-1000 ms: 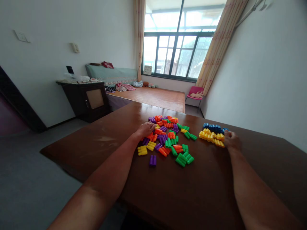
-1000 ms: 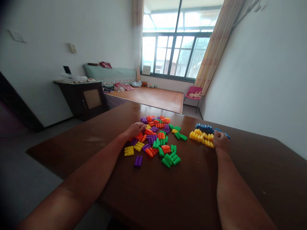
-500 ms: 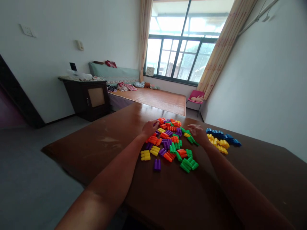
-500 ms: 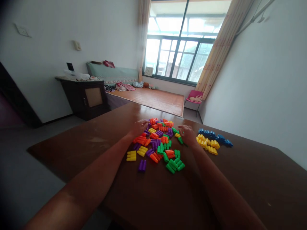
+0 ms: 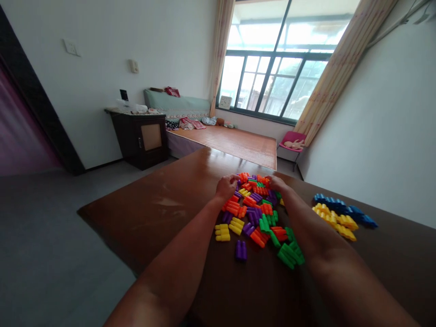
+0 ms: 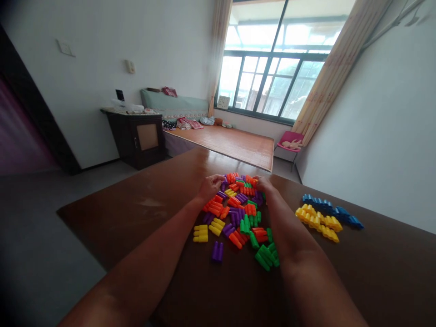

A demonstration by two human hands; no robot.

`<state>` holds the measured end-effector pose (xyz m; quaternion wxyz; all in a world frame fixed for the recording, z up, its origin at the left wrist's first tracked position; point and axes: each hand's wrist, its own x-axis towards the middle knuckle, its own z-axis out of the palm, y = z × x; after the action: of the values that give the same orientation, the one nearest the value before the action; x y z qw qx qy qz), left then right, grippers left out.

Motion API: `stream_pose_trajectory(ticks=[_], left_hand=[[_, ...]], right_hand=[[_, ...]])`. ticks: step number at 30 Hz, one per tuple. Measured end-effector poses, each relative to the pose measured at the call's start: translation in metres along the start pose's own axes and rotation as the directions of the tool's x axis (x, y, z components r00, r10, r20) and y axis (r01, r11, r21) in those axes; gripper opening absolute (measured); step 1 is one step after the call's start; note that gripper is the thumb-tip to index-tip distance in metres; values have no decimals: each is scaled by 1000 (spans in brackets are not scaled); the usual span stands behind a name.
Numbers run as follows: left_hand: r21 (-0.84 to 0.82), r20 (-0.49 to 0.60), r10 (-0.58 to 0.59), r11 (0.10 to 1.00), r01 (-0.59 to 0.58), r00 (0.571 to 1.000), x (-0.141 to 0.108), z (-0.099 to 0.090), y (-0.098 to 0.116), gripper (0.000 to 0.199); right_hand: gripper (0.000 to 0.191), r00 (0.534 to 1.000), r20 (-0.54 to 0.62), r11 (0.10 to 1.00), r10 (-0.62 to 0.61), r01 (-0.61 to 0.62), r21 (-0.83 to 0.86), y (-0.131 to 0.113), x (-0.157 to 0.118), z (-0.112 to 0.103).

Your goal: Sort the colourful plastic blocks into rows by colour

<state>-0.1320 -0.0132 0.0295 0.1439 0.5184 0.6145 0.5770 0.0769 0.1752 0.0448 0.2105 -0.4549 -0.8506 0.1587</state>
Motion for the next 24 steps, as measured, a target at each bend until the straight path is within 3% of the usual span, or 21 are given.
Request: stream_pose_trajectory(ticks=[3,5,8,10,12,15,18,20,21,23,24], left_hand=[[-6,-3,21,1000,-21,1000,0,-1,1,20],[-43,-20,29,999,-30,999,2,-2,3,19],[-264,-66,-33,964,15,997,6,-2,8,20],[-449,-76,-114,891,68,991,8,-3,11,21],[-533,-80,-174,840,105,981,8,-6,11,21],[-479,-117,-204,869,124,972,9,-12,7,18],[-408,-161,-193,906,113,968,10,-16,2,18],[-366,-187,-181,925,102,966,11,-18,-1,20],[-350,-199,-177,932,99,964,11,-19,-2,21],[-325,-213,-170,941,94,962,12,-19,-4,22],[-315,-215,-165,945,92,963,12,-19,-6,22]], right_hand=[[34,997,59,993,58,-64,101,1,-10,-10],[37,993,92,960,69,-91,264,1,-21,-20],[45,997,76,847,21,-58,529,0,-47,-35],[52,999,45,759,12,-38,650,-1,-67,-43],[56,999,8,684,45,-37,728,-1,-88,-51],[56,991,-60,617,121,-28,786,4,-116,-64],[55,962,-171,584,214,14,812,30,-142,-87],[53,891,-316,589,327,69,805,64,-163,-106],[52,827,-393,608,401,80,790,84,-175,-116],[47,684,-502,678,529,15,735,129,-201,-131],[44,640,-522,714,564,-59,698,150,-215,-136]])
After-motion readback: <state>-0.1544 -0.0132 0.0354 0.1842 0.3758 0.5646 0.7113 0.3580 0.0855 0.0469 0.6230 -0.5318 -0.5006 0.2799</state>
